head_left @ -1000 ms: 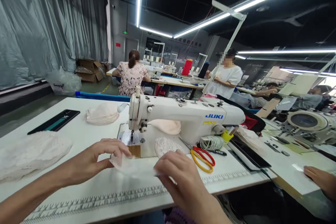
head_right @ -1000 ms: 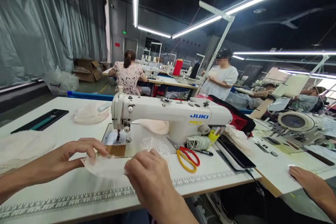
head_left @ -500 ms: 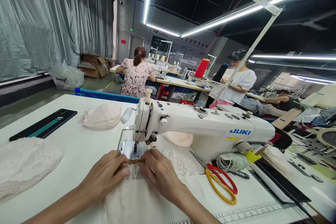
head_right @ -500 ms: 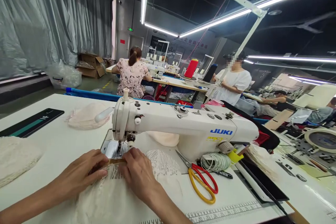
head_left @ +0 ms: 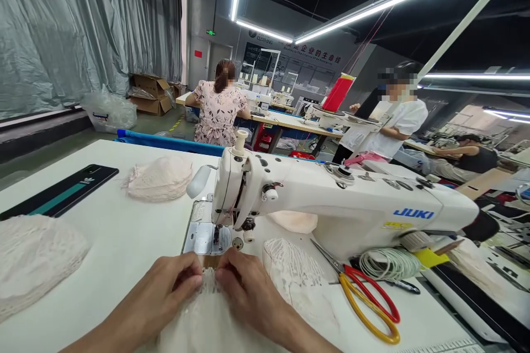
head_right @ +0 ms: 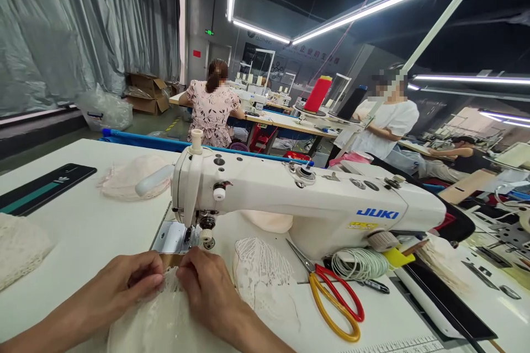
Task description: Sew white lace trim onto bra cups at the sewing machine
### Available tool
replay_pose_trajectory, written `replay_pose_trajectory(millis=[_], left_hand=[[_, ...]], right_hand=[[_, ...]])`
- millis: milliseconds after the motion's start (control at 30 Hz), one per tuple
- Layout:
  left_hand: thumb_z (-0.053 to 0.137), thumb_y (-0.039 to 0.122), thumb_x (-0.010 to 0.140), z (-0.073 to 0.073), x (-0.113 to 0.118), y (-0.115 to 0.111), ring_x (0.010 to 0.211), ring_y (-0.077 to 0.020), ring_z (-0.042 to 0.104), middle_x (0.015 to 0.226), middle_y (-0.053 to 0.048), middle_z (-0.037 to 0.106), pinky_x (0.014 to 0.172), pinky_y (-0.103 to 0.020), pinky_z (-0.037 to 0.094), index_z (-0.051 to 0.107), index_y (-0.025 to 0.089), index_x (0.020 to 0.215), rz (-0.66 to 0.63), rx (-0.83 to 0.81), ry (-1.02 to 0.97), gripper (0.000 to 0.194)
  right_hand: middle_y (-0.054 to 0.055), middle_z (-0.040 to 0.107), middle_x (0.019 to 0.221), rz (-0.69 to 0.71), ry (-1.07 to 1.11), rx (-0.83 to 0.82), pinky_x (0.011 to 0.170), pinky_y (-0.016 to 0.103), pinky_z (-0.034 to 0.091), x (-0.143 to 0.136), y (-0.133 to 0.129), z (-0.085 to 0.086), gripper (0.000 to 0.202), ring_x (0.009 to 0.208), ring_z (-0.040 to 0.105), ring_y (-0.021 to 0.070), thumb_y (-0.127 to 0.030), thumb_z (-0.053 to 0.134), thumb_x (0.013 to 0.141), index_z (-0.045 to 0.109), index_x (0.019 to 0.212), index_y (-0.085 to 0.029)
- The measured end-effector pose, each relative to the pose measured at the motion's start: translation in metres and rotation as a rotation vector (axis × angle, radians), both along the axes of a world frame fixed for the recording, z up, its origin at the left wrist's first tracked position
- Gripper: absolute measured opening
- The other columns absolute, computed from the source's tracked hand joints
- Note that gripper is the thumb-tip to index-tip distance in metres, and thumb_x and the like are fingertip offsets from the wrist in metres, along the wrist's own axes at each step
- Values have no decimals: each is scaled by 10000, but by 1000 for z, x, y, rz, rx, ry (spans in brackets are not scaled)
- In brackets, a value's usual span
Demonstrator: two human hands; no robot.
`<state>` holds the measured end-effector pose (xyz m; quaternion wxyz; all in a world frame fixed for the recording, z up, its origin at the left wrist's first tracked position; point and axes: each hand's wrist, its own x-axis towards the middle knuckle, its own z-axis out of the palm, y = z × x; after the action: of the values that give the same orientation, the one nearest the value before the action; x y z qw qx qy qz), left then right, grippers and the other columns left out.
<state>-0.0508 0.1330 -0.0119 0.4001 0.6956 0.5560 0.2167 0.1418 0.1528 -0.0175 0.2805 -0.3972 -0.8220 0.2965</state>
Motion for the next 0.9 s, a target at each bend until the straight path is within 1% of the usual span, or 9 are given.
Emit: replay_pose_trajectory(millis=[133, 267, 333, 400, 500, 567, 700, 900], left_hand=[[373, 380, 897, 3, 0, 6, 548, -151, 518, 618, 41, 572, 565, -241, 364, 452, 230, 735, -4, -80, -83, 234], [396, 359, 875, 2, -3, 9, 513, -144, 437, 569, 71, 456, 510, -231, 300, 470, 239, 807, 16, -92, 1, 157], [400, 316, 857, 0, -2, 10, 540, -151, 443, 575, 71, 443, 521, -229, 293, 464, 247, 817, 24, -68, 82, 102], [393, 284, 846, -3, 0, 9, 582, -163, 473, 597, 63, 462, 541, -229, 297, 455, 256, 819, 34, -24, 172, 73], [382, 267, 839, -7, 3, 7, 617, -174, 499, 626, 55, 474, 560, -232, 300, 446, 270, 840, 37, 34, 274, 64], [380, 269, 835, -9, 5, 6, 612, -174, 502, 630, 54, 473, 563, -232, 305, 442, 276, 852, 36, 39, 304, 65], [373, 273, 836, -12, 5, 5, 591, -170, 507, 624, 53, 484, 572, -236, 324, 437, 277, 845, 35, 72, 316, 64], [382, 247, 820, -21, 5, 3, 553, -159, 519, 622, 57, 512, 563, -241, 329, 428, 272, 839, 49, 159, 355, 56]], right_hand=[[-16, 540, 648, -45, -28, 8, 533, 231, 304, -2, 4, -9, 109, 540, 462, 127, -158, 409, 884, 481, 814, -200], [-30, 525, 621, -72, -97, 36, 504, 234, 278, -3, 3, -13, 68, 491, 442, 133, -171, 388, 893, 443, 915, -205], [-28, 531, 630, -78, -139, 71, 505, 237, 273, -3, 3, -14, 49, 502, 454, 140, -181, 391, 895, 423, 917, -210], [-20, 542, 652, -70, -149, 87, 499, 236, 270, -2, 3, -14, 43, 513, 462, 140, -190, 385, 902, 418, 893, -216], [-3, 563, 705, -42, -145, 91, 504, 232, 288, -1, 4, -13, 112, 529, 471, 132, -202, 351, 927, 436, 856, -219], [10, 582, 759, -11, -148, 95, 524, 232, 314, 0, 4, -11, 142, 562, 501, 134, -217, 345, 942, 463, 862, -221], [22, 611, 849, 38, -138, 99, 560, 229, 355, 2, 3, -10, 105, 628, 552, 140, -224, 406, 924, 508, 902, -224], [35, 607, 840, 54, -151, 152, 539, 216, 361, 2, 3, -12, 202, 620, 551, 131, -204, 376, 943, 569, 885, -217]])
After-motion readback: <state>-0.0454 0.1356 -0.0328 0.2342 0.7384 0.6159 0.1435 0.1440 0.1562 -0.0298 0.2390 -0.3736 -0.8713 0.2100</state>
